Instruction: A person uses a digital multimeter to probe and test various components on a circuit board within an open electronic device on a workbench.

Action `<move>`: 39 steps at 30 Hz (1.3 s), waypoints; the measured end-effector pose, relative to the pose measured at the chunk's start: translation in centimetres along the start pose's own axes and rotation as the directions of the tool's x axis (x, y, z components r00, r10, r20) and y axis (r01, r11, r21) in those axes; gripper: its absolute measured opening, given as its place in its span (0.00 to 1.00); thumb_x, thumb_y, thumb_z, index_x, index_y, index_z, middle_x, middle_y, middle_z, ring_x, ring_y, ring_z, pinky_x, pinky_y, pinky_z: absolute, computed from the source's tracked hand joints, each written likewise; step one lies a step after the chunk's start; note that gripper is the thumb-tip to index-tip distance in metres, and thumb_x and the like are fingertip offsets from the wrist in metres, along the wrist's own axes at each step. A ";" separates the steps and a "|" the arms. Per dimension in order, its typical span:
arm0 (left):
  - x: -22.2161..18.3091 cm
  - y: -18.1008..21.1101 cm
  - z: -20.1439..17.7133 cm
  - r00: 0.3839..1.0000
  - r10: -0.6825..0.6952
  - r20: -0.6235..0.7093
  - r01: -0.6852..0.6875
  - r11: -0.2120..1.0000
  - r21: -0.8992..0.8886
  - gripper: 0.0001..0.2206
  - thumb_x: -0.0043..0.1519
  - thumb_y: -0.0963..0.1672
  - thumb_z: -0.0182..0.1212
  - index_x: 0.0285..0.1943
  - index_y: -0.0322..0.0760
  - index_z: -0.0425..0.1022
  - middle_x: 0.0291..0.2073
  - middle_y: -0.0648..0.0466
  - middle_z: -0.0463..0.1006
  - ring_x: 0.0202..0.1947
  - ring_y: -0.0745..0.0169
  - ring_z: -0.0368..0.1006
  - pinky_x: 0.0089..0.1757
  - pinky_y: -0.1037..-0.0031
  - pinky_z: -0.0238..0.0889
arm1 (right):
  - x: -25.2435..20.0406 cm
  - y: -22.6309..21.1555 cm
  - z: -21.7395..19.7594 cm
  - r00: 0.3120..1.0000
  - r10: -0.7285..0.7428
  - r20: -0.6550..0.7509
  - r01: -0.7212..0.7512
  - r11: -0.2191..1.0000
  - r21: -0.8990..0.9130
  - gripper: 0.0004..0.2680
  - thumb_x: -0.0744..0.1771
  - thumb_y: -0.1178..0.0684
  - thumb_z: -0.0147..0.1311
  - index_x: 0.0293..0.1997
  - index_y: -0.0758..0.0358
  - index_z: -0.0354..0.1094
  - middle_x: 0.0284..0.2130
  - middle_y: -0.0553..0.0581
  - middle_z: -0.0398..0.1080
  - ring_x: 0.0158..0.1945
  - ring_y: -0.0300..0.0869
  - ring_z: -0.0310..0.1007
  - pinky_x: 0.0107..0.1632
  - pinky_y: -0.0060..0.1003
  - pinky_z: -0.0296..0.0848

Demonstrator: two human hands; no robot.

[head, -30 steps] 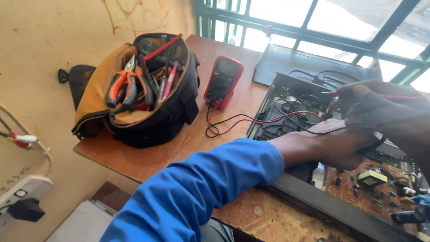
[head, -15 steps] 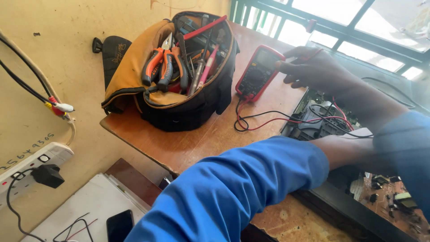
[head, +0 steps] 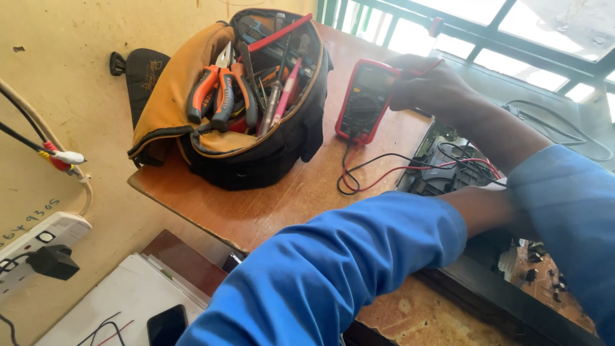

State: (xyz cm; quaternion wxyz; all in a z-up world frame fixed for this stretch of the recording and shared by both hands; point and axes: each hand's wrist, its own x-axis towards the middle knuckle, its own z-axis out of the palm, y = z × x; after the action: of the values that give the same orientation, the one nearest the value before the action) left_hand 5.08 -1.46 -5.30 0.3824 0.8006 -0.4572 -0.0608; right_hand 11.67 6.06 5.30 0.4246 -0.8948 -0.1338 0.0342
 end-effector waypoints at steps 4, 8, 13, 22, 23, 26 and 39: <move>-1.6 1.1 -1.4 0.999 -0.052 -0.001 0.052 0.999 0.012 0.14 0.43 0.51 0.60 0.35 0.47 0.78 0.29 0.52 0.83 0.27 0.54 0.78 0.31 0.64 0.71 | 1.6 2.9 -2.0 0.980 -0.174 0.100 0.160 0.977 0.140 0.16 0.61 0.61 0.57 0.53 0.56 0.75 0.37 0.45 0.71 0.41 0.33 0.67 0.43 0.32 0.68; -2.5 2.2 -2.5 0.997 -0.082 0.010 0.081 0.996 0.027 0.15 0.43 0.51 0.59 0.36 0.47 0.78 0.30 0.51 0.83 0.28 0.54 0.79 0.32 0.64 0.71 | 0.8 2.5 -3.9 0.998 0.021 0.055 -0.015 0.994 -0.107 0.17 0.66 0.54 0.53 0.63 0.45 0.72 0.42 0.47 0.73 0.42 0.37 0.68 0.38 0.36 0.64; -3.3 3.2 -3.9 0.994 -0.108 0.029 0.107 0.993 0.053 0.16 0.43 0.51 0.58 0.37 0.47 0.78 0.31 0.50 0.84 0.28 0.53 0.79 0.33 0.64 0.72 | -0.3 1.1 -4.3 0.987 0.162 -0.007 -0.160 0.967 -0.197 0.19 0.67 0.49 0.54 0.68 0.38 0.69 0.37 0.49 0.71 0.23 0.40 0.54 0.24 0.36 0.54; -0.8 4.3 -2.8 0.995 -0.005 0.095 -0.008 0.991 0.136 0.20 0.50 0.54 0.60 0.48 0.47 0.76 0.47 0.53 0.83 0.45 0.47 0.80 0.40 0.60 0.72 | -7.9 1.1 -13.1 0.976 -0.213 -0.046 0.218 0.948 0.232 0.20 0.69 0.49 0.44 0.70 0.64 0.60 0.56 0.64 0.73 0.54 0.53 0.78 0.49 0.38 0.76; -0.9 4.4 -3.0 0.995 -0.005 0.097 -0.009 0.990 0.143 0.19 0.51 0.53 0.59 0.48 0.46 0.76 0.48 0.50 0.83 0.46 0.45 0.80 0.41 0.58 0.72 | -9.3 1.1 -14.6 0.979 -0.202 -0.011 0.194 0.924 0.330 0.20 0.70 0.49 0.43 0.69 0.66 0.61 0.55 0.66 0.73 0.53 0.56 0.78 0.50 0.43 0.78; -1.2 4.6 -3.2 0.994 -0.001 0.107 -0.015 0.989 0.147 0.16 0.52 0.52 0.59 0.45 0.45 0.77 0.47 0.48 0.82 0.44 0.41 0.79 0.40 0.57 0.71 | -13.3 4.1 -19.4 0.976 -0.217 0.029 0.184 0.884 0.429 0.19 0.71 0.48 0.44 0.68 0.69 0.63 0.51 0.66 0.74 0.48 0.53 0.79 0.48 0.42 0.77; -1.0 4.7 -2.9 0.995 0.004 0.101 -0.014 0.995 0.103 0.07 0.55 0.48 0.62 0.33 0.45 0.77 0.28 0.55 0.80 0.28 0.53 0.74 0.31 0.62 0.65 | -26.3 14.2 -17.1 0.952 0.276 -0.134 -0.268 0.961 0.070 0.18 0.70 0.46 0.48 0.39 0.73 0.84 0.18 0.63 0.76 0.20 0.44 0.68 0.25 0.37 0.65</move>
State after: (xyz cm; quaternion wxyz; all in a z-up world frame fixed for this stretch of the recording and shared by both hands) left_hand 2.61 -0.44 -0.36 0.3168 0.8133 -0.4822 -0.0756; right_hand -7.68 -22.40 3.89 0.4469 -0.8937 0.0223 0.0318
